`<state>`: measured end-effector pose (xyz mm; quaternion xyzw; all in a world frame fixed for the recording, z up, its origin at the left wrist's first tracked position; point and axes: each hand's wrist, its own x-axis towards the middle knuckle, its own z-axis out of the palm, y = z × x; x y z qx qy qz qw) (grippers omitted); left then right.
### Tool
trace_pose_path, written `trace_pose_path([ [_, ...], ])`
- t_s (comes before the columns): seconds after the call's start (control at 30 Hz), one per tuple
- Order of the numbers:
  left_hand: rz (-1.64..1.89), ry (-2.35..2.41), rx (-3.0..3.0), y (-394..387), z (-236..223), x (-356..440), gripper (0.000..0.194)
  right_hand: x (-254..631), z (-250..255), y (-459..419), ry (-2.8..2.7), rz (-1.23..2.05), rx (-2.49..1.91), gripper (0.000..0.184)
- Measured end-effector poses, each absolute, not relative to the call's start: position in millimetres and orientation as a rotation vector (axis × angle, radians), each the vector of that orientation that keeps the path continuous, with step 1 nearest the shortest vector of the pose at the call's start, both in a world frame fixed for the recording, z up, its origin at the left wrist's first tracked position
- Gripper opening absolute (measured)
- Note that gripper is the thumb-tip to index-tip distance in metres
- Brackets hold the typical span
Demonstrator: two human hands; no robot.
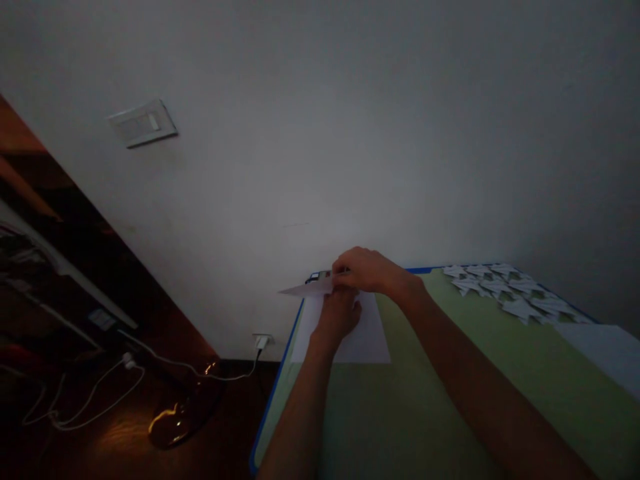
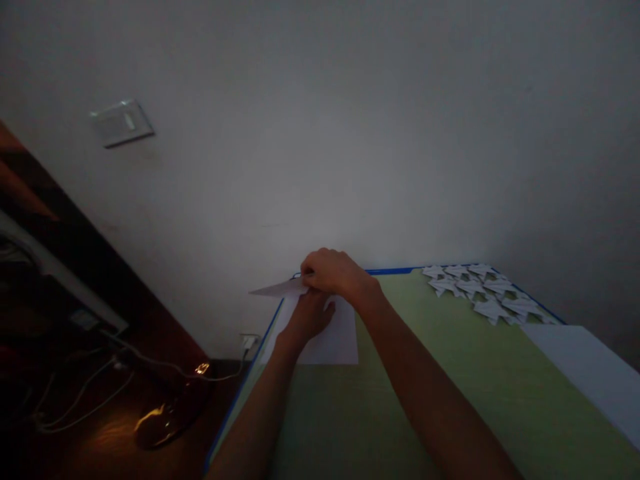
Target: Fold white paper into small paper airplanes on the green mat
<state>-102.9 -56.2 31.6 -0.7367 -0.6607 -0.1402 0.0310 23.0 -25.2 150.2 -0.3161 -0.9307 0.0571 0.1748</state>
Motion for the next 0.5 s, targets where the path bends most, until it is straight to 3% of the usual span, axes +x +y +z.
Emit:
trace_pose_path([
  [0.13, -0.263, -2.096, -2.287, -59.1, 27.8, -103.5, 0.033, 14.8, 147.9, -14.2, -2.513, 0.071, -0.925, 0.018],
  [0.5, -0.133, -2.150, -2.291, -51.1, 12.5, -101.3, 0.045, 22.1, 136.4, 4.0, -2.205, -0.092, -1.005, 0.024],
])
